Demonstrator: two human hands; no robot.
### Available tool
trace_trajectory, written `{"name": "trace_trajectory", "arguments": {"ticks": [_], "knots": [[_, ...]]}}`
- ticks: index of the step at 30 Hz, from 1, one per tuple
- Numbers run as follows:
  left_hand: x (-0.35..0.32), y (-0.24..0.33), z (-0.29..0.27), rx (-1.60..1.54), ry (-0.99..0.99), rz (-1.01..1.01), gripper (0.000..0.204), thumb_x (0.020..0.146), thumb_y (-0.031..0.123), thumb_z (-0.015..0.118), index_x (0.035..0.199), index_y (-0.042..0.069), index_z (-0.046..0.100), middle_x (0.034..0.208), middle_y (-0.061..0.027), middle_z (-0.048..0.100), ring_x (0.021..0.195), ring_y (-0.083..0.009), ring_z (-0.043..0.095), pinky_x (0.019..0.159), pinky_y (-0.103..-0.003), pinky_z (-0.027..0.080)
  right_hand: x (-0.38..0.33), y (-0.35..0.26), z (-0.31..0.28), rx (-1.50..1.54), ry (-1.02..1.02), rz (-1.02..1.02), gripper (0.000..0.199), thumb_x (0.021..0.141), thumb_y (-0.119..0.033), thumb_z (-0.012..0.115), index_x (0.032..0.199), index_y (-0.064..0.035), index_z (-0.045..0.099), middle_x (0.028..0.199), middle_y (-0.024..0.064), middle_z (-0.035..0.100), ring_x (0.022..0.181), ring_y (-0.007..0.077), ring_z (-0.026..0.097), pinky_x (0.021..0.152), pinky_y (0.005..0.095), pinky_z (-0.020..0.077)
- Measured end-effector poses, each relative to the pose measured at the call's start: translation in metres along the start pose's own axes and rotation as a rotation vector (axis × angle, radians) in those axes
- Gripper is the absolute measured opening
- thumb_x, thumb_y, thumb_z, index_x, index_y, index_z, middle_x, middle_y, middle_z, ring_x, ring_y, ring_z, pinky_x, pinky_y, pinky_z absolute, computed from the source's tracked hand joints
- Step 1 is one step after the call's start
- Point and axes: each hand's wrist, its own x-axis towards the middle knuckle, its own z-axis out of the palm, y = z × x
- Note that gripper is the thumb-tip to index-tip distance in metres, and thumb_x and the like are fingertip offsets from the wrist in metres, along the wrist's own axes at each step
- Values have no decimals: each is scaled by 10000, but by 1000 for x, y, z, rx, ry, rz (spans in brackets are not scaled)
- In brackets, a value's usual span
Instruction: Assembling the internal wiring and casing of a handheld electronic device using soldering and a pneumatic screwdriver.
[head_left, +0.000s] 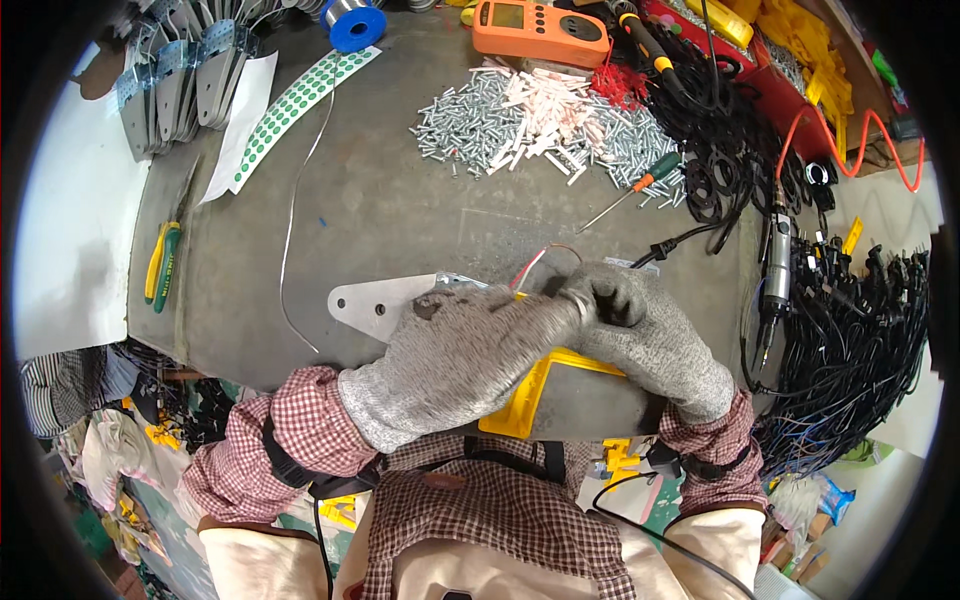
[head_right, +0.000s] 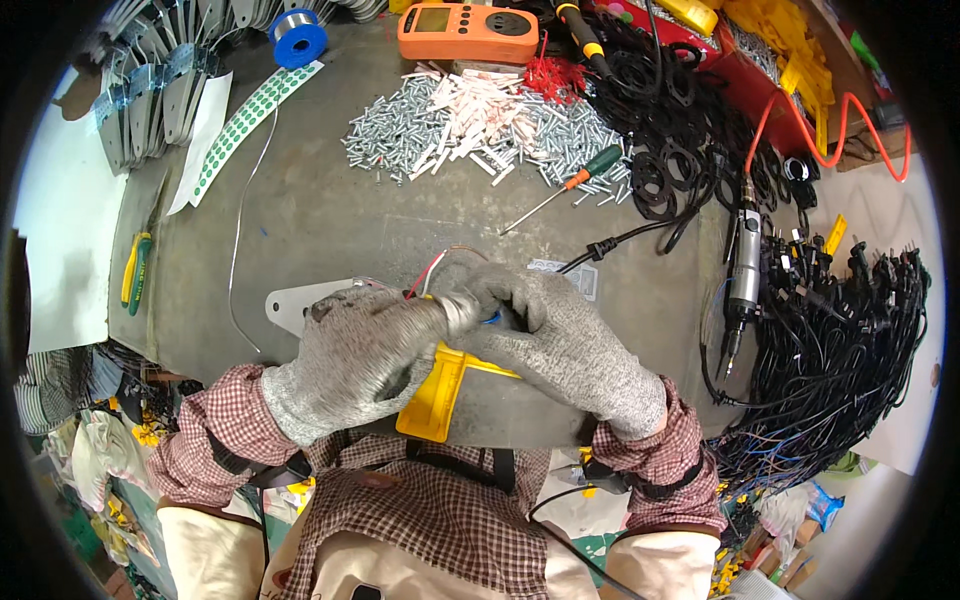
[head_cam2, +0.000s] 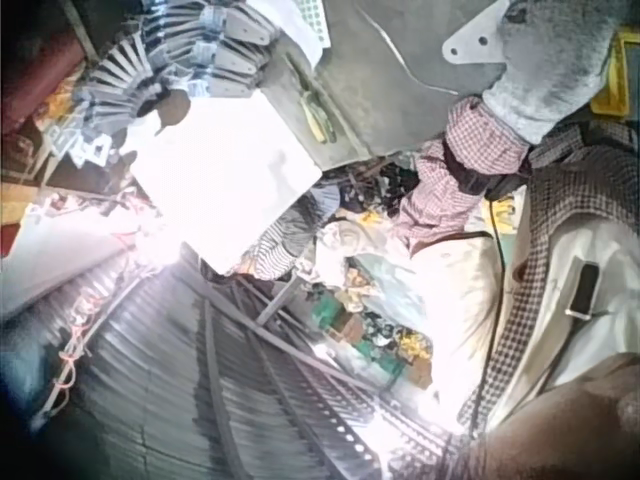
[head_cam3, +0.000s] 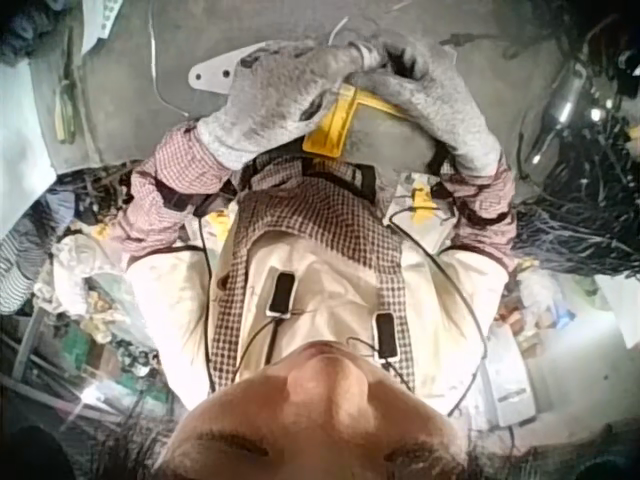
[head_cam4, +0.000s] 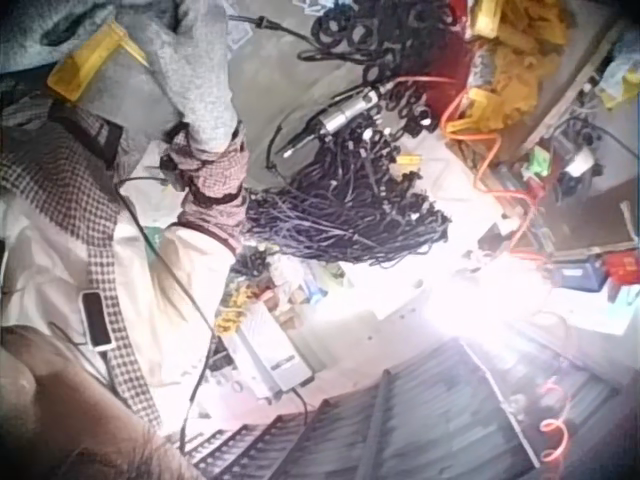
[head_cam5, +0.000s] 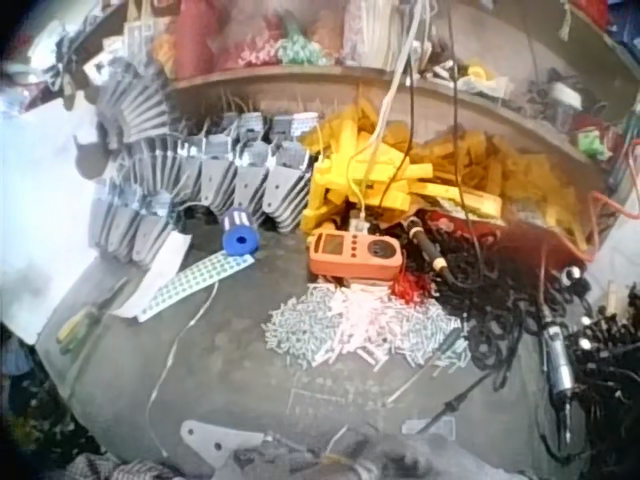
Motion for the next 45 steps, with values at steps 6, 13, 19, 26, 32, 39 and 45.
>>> {"name": "trace_trajectory", "arguments": {"ticks": [6, 13, 19, 26, 32, 39, 45], "knots": [[-18, 1, -7, 476, 143, 310, 398, 906, 218, 603, 1297, 151, 589, 1118, -7, 605, 1101, -201, 603, 818, -347, 508, 0, 12, 5, 169, -55, -72, 174, 909, -204, 743, 942, -50, 670, 863, 13, 640, 778, 83, 542, 705, 266, 454], [-104, -41, -88, 884, -203, -203, 301, 786, 120, 566, 1072, 68, 644, 1146, -124, 609, 1196, -310, 551, 1084, -481, 417, -4, -12, -10, -211, 4, -117, 230, 840, -178, 790, 1006, -50, 696, 1013, 72, 697, 897, 150, 618, 803, 324, 495], [-78, -51, -123, 634, -396, 21, 214, 734, 123, 698, 930, 74, 628, 923, -94, 610, 969, -294, 620, 1004, -444, 481, 45, -15, -101, -301, 371, -185, 815, 846, -315, 755, 1477, 29, 370, 1118, 149, 628, 940, 214, 642, 834, 346, 525], [13, -10, -51, -376, 244, 20, 201, 825, 7, 681, 1019, 18, 629, 935, -114, 671, 915, -254, 644, 833, -365, 513, 144, -23, -158, -742, 568, -488, 376, 905, -120, 718, 1260, -75, 602, 1132, 94, 711, 1034, 165, 666, 870, 330, 519], [6, -41, -20, -819, 292, -3, 290, 914, -99, 551, 1175, -8, 638, 1110, -140, 662, 1029, -212, 660, 934, -324, 519, 48, -90, -103, -203, 865, -402, 263, 1030, -324, 569, 1040, -65, 615, 794, -7, 621, 584, 28, 473, 527, 192, 384], [12, -37, -5, -668, 203, 168, 421, 897, -179, 539, 1267, 21, 509, 1234, -181, 630, 1037, -218, 658, 917, -335, 544, 67, -27, -77, 535, 649, -74, 324, 1038, -336, 454, 918, -68, 591, 646, -25, 519, 430, 47, 406, 395, 199, 329], [17, -32, -4, -408, 273, 237, 472, 864, -93, 658, 1277, 84, 513, 1187, -147, 714, 972, -287, 660, 882, -434, 473, 68, 2, -79, 634, 473, -81, 289, 1023, -366, 525, 943, -89, 552, 557, -29, 504, 359, 47, 378, 348, 200, 336]]}}
